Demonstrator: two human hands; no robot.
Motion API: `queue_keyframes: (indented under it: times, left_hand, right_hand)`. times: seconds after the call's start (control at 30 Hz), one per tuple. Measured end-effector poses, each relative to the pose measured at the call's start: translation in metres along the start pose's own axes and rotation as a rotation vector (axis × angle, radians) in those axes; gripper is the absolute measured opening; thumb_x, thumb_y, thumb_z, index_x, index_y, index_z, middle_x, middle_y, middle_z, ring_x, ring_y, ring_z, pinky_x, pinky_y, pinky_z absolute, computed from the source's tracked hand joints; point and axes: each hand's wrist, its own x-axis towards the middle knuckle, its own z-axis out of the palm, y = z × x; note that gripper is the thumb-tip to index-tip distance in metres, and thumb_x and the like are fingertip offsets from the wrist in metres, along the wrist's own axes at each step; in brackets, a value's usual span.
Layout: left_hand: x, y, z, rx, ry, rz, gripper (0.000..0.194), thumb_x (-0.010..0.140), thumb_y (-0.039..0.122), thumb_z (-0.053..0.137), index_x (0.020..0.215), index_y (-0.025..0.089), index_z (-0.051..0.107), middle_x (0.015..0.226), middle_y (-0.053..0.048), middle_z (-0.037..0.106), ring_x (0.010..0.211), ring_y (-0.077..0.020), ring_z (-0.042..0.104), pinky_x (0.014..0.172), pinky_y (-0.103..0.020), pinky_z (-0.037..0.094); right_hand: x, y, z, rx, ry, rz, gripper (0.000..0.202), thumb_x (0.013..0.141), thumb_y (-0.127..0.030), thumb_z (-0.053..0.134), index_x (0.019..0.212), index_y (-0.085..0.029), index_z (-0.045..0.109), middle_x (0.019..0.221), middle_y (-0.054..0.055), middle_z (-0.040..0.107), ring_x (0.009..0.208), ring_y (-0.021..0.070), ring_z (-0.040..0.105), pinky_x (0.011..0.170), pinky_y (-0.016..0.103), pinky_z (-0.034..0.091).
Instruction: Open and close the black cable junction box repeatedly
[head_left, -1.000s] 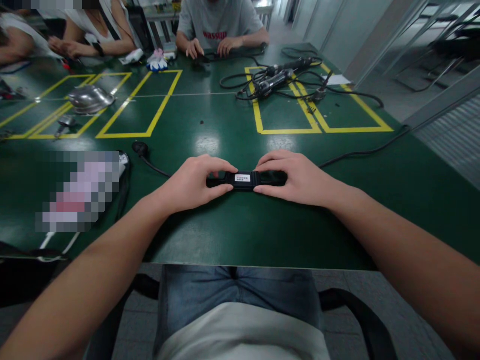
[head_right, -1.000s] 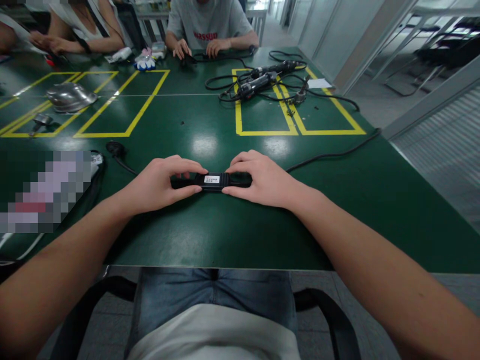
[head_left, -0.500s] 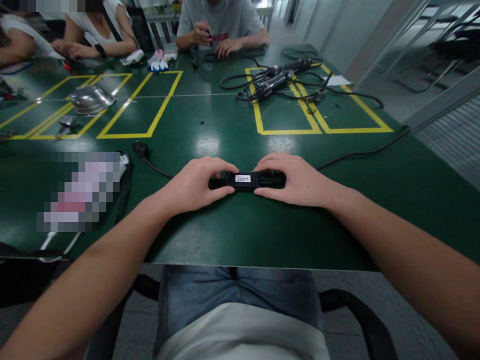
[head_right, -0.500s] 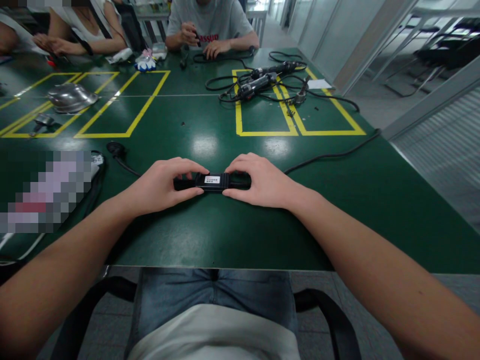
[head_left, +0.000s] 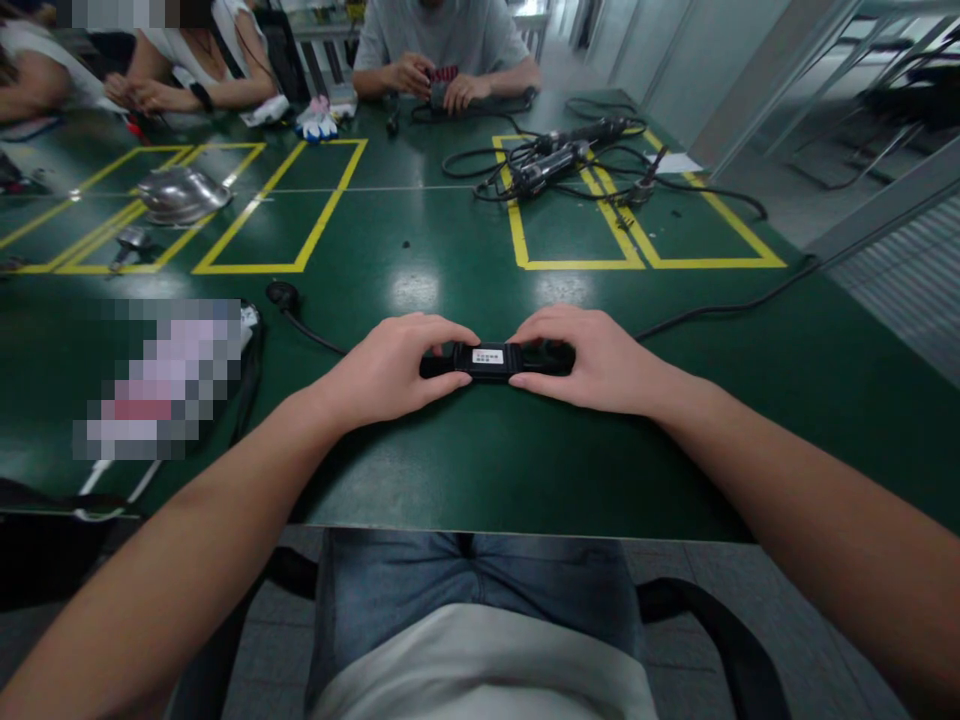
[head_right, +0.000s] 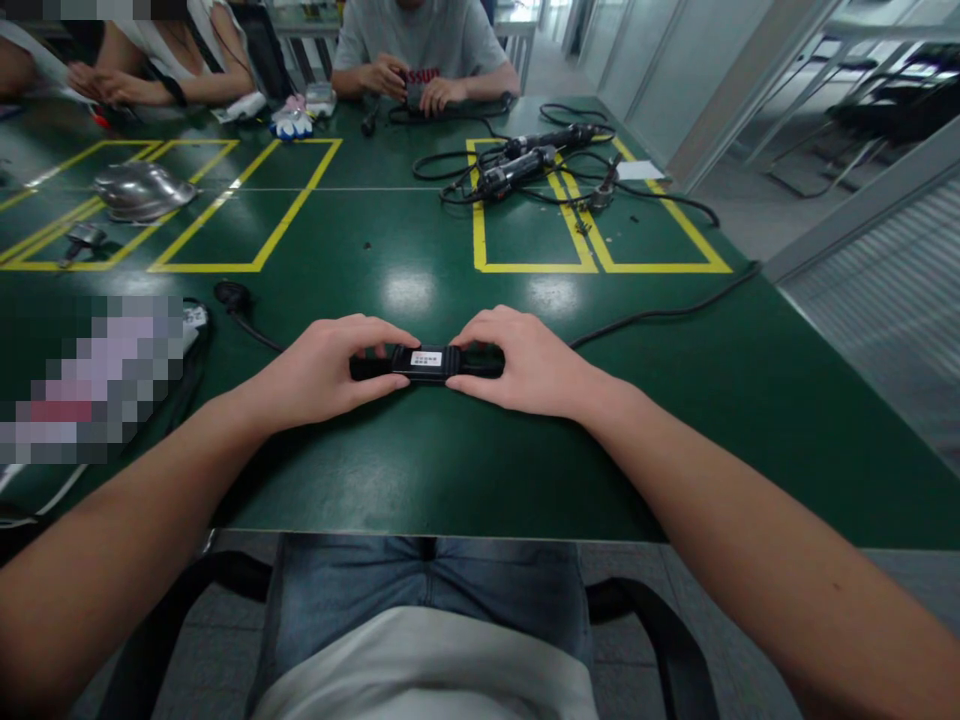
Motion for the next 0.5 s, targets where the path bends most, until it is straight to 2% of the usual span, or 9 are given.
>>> queue_keyframes:
  times: [0.5]
  left_hand:
    - [-0.0002,-0.0007,0.0023,-0.049,0.017,0.016,0.032,0.099,0.031,0.082,0.129,0.020,0.083,0.118,-0.010,0.085,0.099,-0.0248,0.077,0.095,-0.039,0.060]
  right_hand:
    - [0.0005,-0.0023,-0.0037,-0.036,-0.023,-0.007,0.028,0.096,-0.050,0.088,0.112,-0.027,0.087,0.113,0.012,0.088,0.105,0.0357,0.078,0.097,0.054,0.062]
